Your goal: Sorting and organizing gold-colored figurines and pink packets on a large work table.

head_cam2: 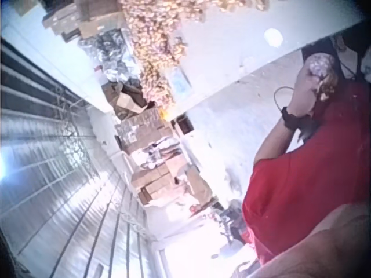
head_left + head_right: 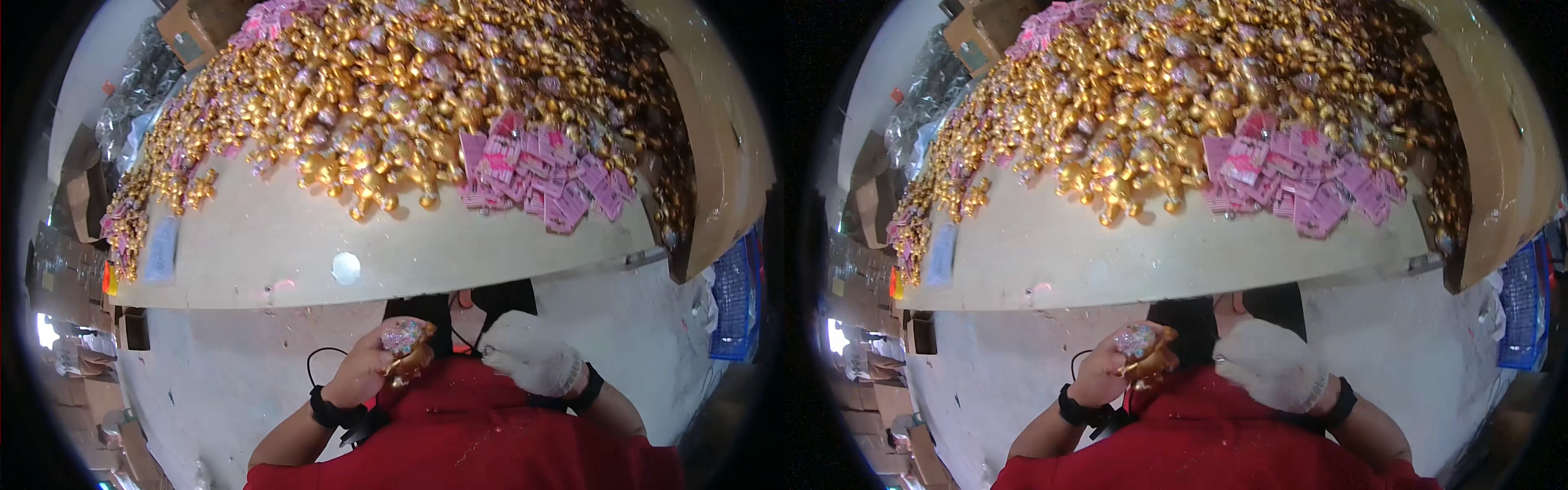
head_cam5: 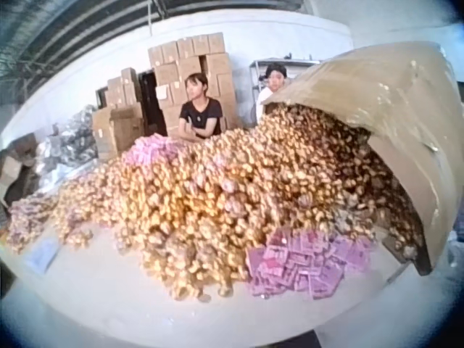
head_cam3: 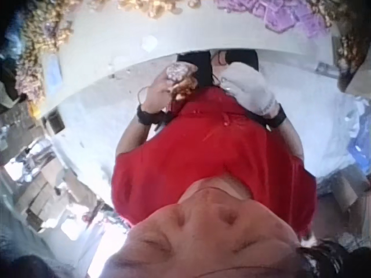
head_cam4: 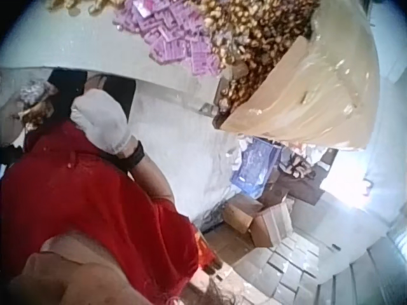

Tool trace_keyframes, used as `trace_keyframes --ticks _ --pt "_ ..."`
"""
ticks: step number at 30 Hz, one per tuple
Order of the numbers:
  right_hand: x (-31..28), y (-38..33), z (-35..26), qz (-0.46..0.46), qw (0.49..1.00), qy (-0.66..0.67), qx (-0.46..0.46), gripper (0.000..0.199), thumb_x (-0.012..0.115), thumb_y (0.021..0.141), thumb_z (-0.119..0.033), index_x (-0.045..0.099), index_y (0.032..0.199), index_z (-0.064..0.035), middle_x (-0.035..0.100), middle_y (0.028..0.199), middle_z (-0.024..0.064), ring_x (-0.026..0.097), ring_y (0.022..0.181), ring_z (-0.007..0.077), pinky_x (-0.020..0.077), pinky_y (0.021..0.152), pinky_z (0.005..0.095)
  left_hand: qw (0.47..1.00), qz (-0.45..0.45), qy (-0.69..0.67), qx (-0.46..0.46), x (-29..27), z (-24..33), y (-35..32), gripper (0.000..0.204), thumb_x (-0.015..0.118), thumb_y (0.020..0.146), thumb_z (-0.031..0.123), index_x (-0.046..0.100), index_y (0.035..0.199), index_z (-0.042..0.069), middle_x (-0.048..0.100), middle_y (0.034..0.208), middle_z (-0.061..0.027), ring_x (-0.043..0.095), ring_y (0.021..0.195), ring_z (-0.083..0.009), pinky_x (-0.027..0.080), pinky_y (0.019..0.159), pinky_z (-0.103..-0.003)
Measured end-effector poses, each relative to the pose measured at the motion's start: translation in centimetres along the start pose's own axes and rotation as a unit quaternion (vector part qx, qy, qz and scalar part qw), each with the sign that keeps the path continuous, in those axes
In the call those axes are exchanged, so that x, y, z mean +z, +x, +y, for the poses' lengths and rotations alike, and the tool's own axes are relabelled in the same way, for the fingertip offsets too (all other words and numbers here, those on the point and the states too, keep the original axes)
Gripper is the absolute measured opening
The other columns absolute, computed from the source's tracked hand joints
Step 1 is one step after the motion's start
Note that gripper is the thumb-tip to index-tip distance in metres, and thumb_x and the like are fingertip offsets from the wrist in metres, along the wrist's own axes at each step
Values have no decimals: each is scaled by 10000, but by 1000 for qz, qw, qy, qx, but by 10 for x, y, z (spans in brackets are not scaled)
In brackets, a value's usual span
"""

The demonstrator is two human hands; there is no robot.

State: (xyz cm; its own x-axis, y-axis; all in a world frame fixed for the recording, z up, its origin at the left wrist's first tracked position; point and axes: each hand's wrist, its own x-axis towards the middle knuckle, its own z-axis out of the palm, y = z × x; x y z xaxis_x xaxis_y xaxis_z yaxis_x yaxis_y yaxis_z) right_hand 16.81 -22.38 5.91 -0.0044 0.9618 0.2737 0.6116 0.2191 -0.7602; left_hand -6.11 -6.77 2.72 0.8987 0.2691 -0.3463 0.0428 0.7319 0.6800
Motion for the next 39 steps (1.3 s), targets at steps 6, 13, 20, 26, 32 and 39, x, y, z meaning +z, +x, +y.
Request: trace_keyframes --ticks 6,13,20,26,32,39 --pt "21 -8 2 23 998 -47 -36 138 666 826 -163 631 926 -75 580 816 89 582 779 284 480 700 387 994 -10 68 -82 2 -32 1 554 682 864 265 477 1311 11 625 1107 -129 614 963 -178 510 813 -275" --pt "13 -9 2 -19 991 -130 -20 116 634 841 -180 601 892 -81 555 801 85 565 755 281 469 670 377 913 3 407 -10 30 -15 1 484 685 878 286 535 1256 23 616 1073 -115 601 983 -196 484 881 -314" --pt "12 -14 7 -60 989 -129 -31 94 624 820 -161 581 862 -89 527 791 85 560 770 270 464 653 373 875 -47 476 74 29 -16 5 443 704 861 265 574 1215 32 602 1143 -148 615 1007 -265 492 877 -329" --pt "8 -15 2 -104 985 -136 -5 159 675 787 -171 593 889 -80 549 816 92 556 780 283 455 694 387 866 -63 492 59 35 -15 8 451 725 826 202 573 1213 27 605 1160 -130 592 1060 -267 464 912 -333" --pt "2 -13 -3 -159 967 -201 -13 71 594 772 -160 580 815 -106 543 781 83 574 741 255 469 622 364 841 -82 533 34 43 -8 11 438 711 832 218 572 1211 49 584 1041 -122 606 945 -283 491 823 -349" --pt "4 -28 -4 -148 960 -238 -5 87 571 769 -196 584 797 -115 539 758 66 555 715 232 453 595 358 802 -115 586 14 45 -10 16 446 675 860 305 551 1206 52 556 1029 -143 622 875 -330 525 742 -389"
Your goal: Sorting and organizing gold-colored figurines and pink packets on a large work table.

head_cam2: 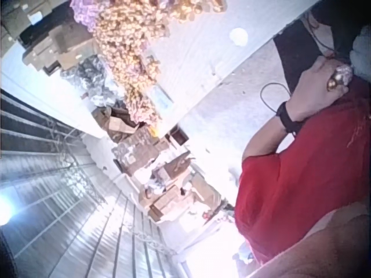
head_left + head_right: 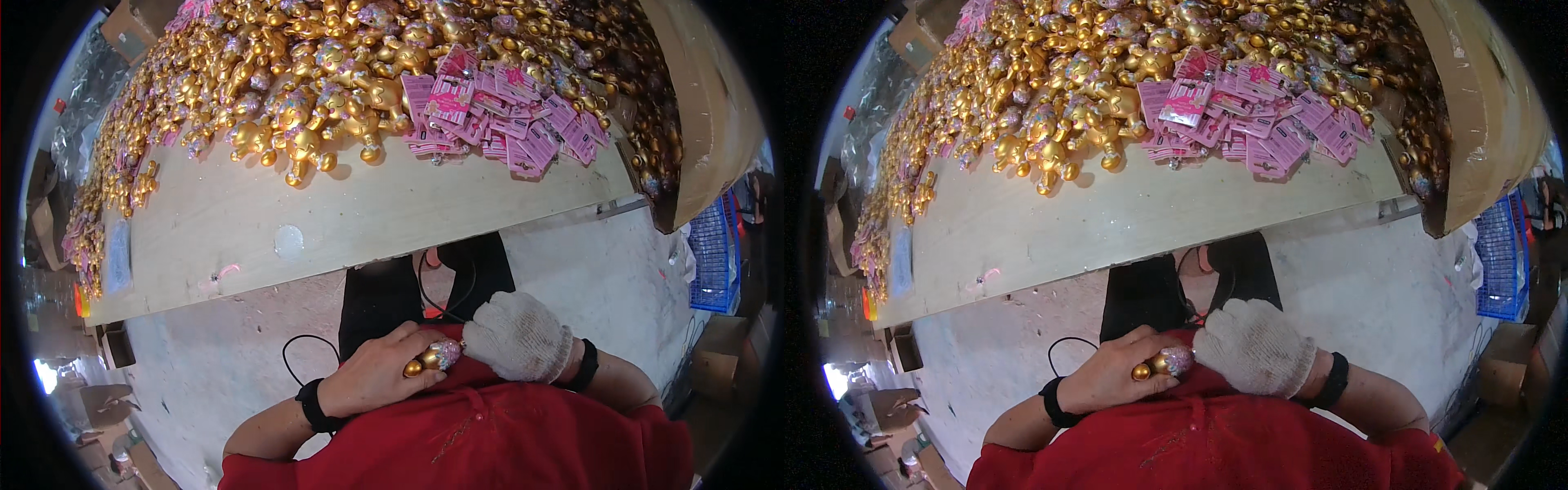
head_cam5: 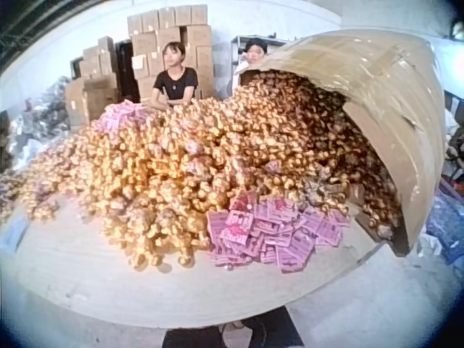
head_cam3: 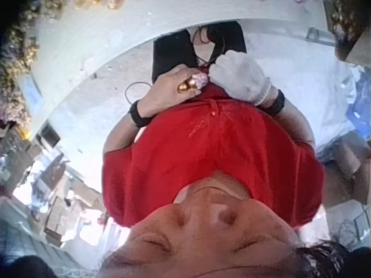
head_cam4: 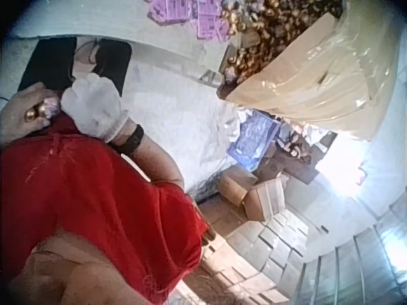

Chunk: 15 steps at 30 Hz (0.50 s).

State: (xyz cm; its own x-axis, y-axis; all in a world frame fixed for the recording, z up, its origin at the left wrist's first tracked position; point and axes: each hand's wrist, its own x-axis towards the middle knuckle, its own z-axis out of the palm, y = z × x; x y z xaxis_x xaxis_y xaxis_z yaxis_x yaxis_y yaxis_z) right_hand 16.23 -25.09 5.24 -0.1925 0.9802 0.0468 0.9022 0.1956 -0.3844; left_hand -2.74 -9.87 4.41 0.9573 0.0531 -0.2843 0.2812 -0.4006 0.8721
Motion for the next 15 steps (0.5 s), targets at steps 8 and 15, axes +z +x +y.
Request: trace_keyframes --ticks 8,15 --pt "5 -4 1 28 1000 10 4 121 638 708 -192 570 753 -103 511 712 74 520 669 248 428 588 375 1000 -8 6 10 0 0 5 454 707 832 255 547 1202 45 540 969 -128 604 813 -310 511 708 -379" --pt "15 -11 5 24 996 87 15 188 706 715 -206 562 741 -86 508 700 94 520 662 276 428 585 400 998 -52 30 19 -1 3 10 416 649 878 327 550 1165 42 554 1002 -153 628 789 -352 529 686 -419"
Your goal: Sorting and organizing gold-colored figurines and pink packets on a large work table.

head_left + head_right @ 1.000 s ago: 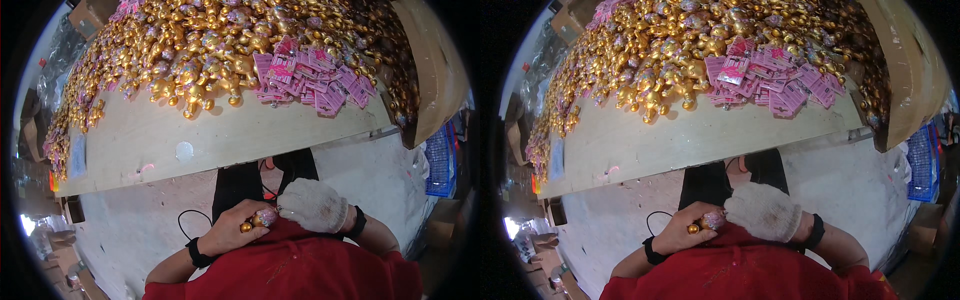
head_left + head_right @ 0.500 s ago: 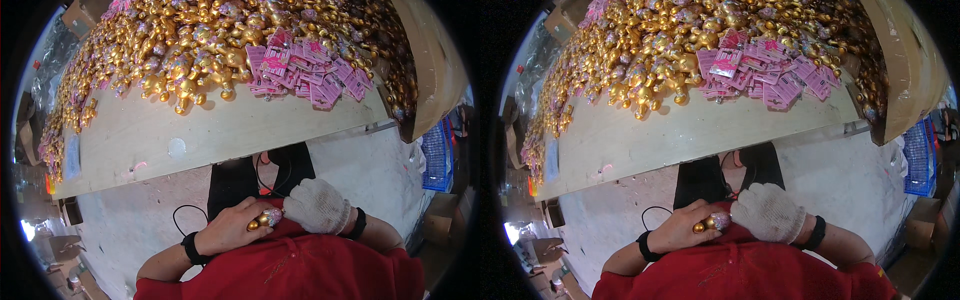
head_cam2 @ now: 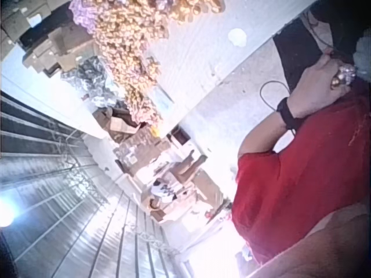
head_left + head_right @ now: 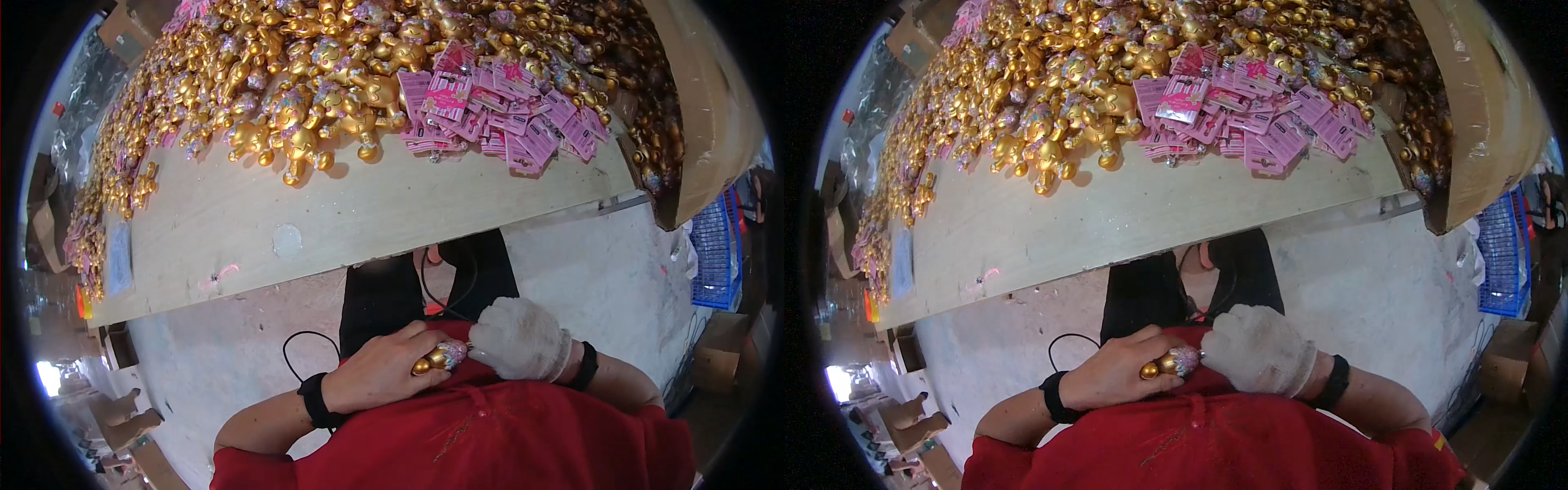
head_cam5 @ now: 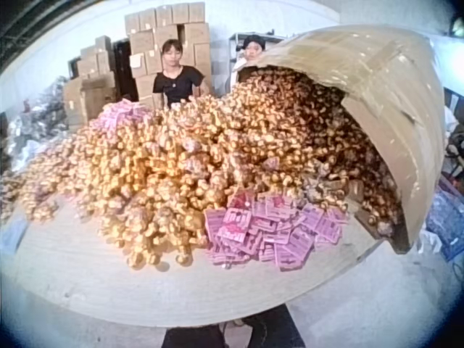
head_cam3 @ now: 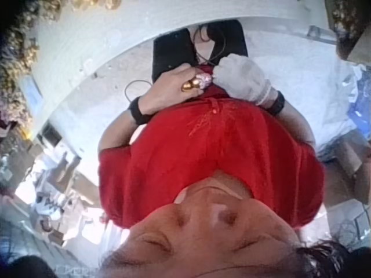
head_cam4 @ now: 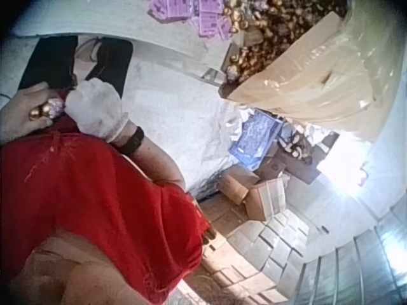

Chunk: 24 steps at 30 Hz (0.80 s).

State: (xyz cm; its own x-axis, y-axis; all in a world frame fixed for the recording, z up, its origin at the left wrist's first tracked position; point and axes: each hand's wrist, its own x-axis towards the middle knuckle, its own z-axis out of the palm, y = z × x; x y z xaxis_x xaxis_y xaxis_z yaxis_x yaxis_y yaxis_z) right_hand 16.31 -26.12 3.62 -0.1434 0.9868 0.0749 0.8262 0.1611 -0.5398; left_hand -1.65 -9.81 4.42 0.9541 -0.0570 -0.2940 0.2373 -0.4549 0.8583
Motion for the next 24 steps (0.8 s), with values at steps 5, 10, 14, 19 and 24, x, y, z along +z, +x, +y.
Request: trace_keyframes --ticks 5,10,14,19,24 --pt "-2 2 -1 -12 1000 22 -9 190 709 730 -218 567 714 -92 524 704 99 533 681 289 432 593 417 1000 -16 8 5 -3 2 0 382 641 877 308 548 1132 39 550 983 -152 619 805 -358 523 691 -431" --pt "-2 -2 -4 -92 994 -62 15 121 647 739 -232 602 712 -122 541 700 80 563 685 259 459 617 399 999 -37 -2 16 5 -4 6 368 630 874 297 536 1031 -22 549 989 -190 609 838 -375 501 730 -450" --pt "9 -7 -4 -135 987 -45 77 246 637 802 -321 642 700 -97 604 717 116 610 728 306 488 632 431 997 -71 -4 -1 7 -5 7 361 624 890 322 526 1061 19 543 1024 -164 603 864 -381 493 727 -443" --pt "36 -22 7 -145 986 -1 77 212 629 814 -291 642 735 -95 605 747 105 599 742 306 488 649 426 997 -70 9 13 17 -12 5 382 627 890 330 516 1062 7 547 1039 -170 598 880 -382 493 730 -438" --pt "38 -25 11 -88 978 166 91 161 646 816 -240 627 785 -84 585 757 107 585 751 326 469 655 432 997 -68 9 29 18 -13 5 375 611 902 331 510 1044 -1 542 1041 -184 594 885 -384 497 737 -434"
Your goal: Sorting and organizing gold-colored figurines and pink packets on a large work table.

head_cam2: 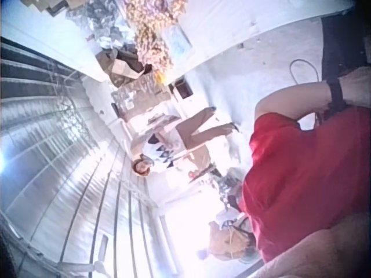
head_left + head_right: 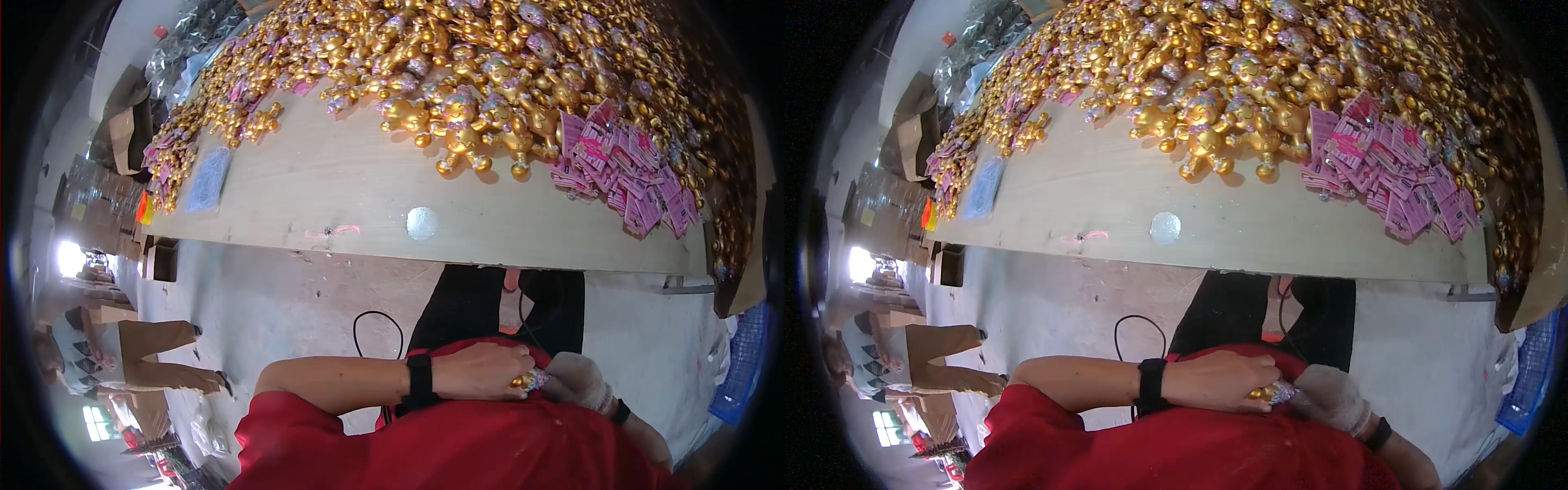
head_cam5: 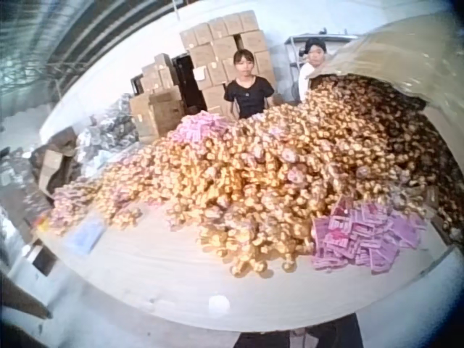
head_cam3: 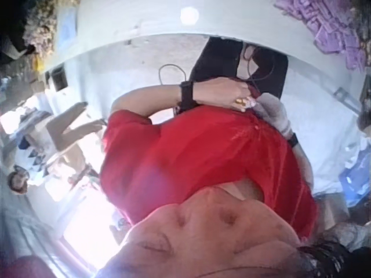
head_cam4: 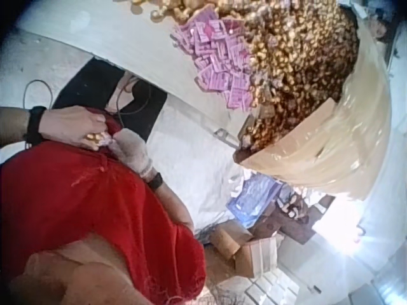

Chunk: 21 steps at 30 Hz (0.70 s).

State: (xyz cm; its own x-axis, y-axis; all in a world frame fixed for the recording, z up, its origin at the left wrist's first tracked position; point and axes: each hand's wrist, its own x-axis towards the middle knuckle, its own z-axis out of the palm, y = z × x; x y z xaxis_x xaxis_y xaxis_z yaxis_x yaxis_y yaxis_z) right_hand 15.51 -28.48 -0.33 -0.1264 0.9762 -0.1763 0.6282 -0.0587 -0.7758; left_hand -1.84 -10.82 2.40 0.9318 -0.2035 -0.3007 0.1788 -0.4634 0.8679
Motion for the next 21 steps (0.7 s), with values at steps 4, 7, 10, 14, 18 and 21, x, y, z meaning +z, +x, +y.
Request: trace_keyframes --ticks 4,7,10,14,18,21 --pt "2 -2 -1 2 998 59 4 143 645 818 -209 618 811 -69 583 760 125 581 755 345 456 652 432 1000 15 -4 11 6 0 -5 370 603 908 334 509 1044 2 541 1037 -186 593 882 -385 498 735 -436" --pt "5 -3 -4 33 993 113 21 144 641 822 -203 619 824 -61 593 769 137 583 751 353 456 649 421 1000 14 -1 -1 8 0 -4 372 606 902 333 505 1042 4 541 1042 -187 595 879 -384 502 722 -441" --pt "7 -5 -8 43 978 190 67 152 640 830 -211 621 837 -61 600 772 140 587 738 351 458 646 415 999 28 -8 -25 9 3 -6 369 610 897 329 500 1044 9 540 1040 -188 600 860 -383 505 701 -449" --pt "16 -5 2 19 987 149 63 152 632 855 -218 619 846 -67 598 770 129 587 722 343 460 644 415 997 69 16 -2 20 0 -10 357 610 894 322 496 1049 21 541 1024 -184 608 827 -385 507 679 -458" --pt "-1 5 -4 -2 993 116 13 146 637 862 -207 617 852 -63 591 759 130 582 714 341 464 641 410 994 88 63 7 7 8 -13 351 614 890 310 483 1057 30 537 1019 -176 613 825 -376 508 673 -451" --pt "-31 31 -19 43 993 108 0 128 658 834 -165 623 880 -51 590 760 126 588 710 294 466 641 374 985 161 66 18 -10 6 -17 348 621 887 288 475 1073 33 520 995 -166 604 822 -379 494 672 -448"
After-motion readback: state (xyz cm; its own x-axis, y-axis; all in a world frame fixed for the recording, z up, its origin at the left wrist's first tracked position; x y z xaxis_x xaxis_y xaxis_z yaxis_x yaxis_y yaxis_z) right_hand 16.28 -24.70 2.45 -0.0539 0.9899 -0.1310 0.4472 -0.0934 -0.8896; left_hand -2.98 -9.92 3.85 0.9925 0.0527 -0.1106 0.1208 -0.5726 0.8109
